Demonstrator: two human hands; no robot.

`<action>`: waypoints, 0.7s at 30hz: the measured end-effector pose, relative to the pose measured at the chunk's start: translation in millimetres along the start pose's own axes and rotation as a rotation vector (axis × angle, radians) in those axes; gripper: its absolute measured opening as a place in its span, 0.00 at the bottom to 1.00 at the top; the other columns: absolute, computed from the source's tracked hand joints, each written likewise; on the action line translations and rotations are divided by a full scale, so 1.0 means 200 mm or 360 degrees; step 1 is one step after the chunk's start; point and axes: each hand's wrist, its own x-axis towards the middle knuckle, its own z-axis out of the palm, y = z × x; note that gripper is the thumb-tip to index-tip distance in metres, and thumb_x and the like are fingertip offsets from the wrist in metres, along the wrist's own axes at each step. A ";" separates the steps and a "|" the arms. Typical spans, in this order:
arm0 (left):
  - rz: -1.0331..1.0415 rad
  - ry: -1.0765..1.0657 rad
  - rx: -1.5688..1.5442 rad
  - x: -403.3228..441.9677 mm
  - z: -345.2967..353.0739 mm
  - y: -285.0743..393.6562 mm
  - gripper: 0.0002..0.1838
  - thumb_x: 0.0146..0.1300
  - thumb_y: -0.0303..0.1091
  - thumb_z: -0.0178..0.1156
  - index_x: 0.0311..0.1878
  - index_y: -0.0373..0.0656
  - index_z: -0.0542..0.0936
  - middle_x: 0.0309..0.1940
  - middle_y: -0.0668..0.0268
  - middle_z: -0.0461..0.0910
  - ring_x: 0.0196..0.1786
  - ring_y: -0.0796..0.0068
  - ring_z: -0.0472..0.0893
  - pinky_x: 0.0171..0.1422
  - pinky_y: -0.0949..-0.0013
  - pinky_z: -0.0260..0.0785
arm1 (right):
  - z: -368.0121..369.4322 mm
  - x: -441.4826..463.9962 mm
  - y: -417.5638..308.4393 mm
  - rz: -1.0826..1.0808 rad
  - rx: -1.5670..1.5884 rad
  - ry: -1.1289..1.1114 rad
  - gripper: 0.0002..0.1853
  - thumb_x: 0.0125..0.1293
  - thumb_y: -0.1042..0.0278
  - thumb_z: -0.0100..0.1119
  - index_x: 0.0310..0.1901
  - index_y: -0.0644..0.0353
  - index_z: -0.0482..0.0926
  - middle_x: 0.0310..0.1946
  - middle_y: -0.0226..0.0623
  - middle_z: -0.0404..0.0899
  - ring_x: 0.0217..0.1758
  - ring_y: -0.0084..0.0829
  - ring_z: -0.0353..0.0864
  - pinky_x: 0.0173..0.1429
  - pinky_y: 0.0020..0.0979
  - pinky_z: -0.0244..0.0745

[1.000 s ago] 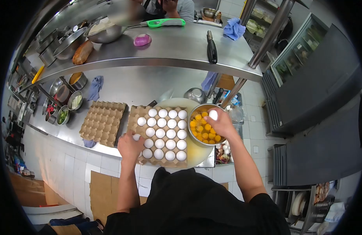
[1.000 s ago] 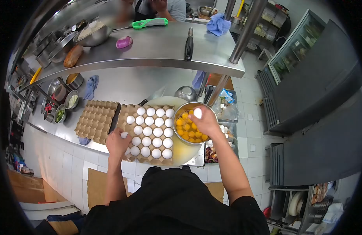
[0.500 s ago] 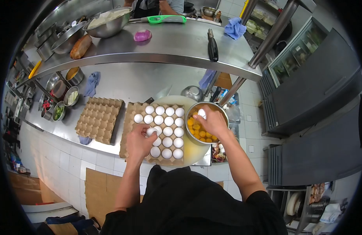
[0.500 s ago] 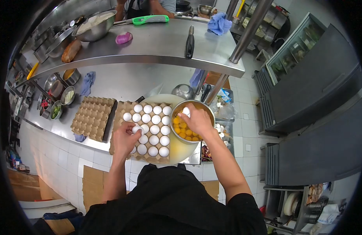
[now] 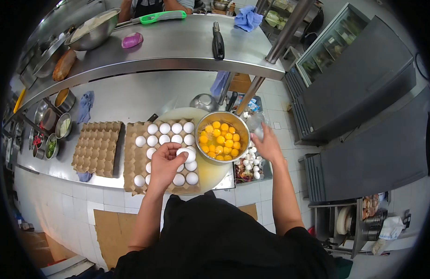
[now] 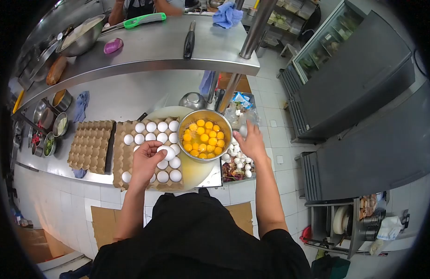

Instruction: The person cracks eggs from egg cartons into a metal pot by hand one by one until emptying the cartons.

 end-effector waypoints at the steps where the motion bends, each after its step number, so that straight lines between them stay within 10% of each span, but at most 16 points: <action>1: -0.0001 -0.0043 -0.0080 0.00 0.01 0.00 0.18 0.64 0.24 0.74 0.56 0.33 0.81 0.40 0.66 0.86 0.40 0.81 0.83 0.45 0.76 0.77 | -0.02 -0.03 0.00 0.0002 -0.0003 0.0001 0.32 0.79 0.46 0.58 0.70 0.66 0.74 0.63 0.58 0.80 0.68 0.57 0.79 0.72 0.49 0.72; 7: -0.0049 -0.0254 -0.0277 -0.02 0.15 0.01 0.20 0.65 0.23 0.73 0.59 0.36 0.80 0.41 0.62 0.87 0.43 0.77 0.86 0.48 0.73 0.79 | -0.48 -0.08 -0.41 0.0122 0.1193 -0.0261 0.29 0.78 0.59 0.61 0.74 0.63 0.71 0.67 0.54 0.77 0.63 0.52 0.82 0.63 0.45 0.80; 13: -0.0011 -0.0381 -0.0314 -0.08 0.30 0.08 0.23 0.66 0.28 0.75 0.62 0.40 0.79 0.45 0.61 0.86 0.47 0.75 0.85 0.52 0.70 0.78 | -0.45 -0.21 -0.81 -0.1033 0.0935 -0.0557 0.26 0.72 0.68 0.68 0.69 0.59 0.74 0.62 0.46 0.79 0.55 0.41 0.84 0.58 0.37 0.81; 17: 0.0416 0.0007 0.0462 -0.02 0.15 0.07 0.28 0.63 0.36 0.78 0.64 0.42 0.80 0.46 0.62 0.86 0.50 0.74 0.84 0.54 0.64 0.77 | -0.35 0.05 -0.58 -0.0184 0.1714 -0.0299 0.23 0.73 0.76 0.62 0.68 0.56 0.74 0.48 0.37 0.82 0.41 0.25 0.84 0.41 0.28 0.81; 21: 0.0478 0.0595 0.1384 0.17 -0.18 0.01 0.29 0.62 0.41 0.74 0.63 0.39 0.80 0.53 0.50 0.86 0.54 0.49 0.86 0.56 0.51 0.78 | -0.25 0.44 -0.38 0.0542 0.2428 0.0437 0.21 0.79 0.66 0.55 0.70 0.56 0.71 0.43 0.35 0.81 0.30 0.21 0.80 0.24 0.23 0.71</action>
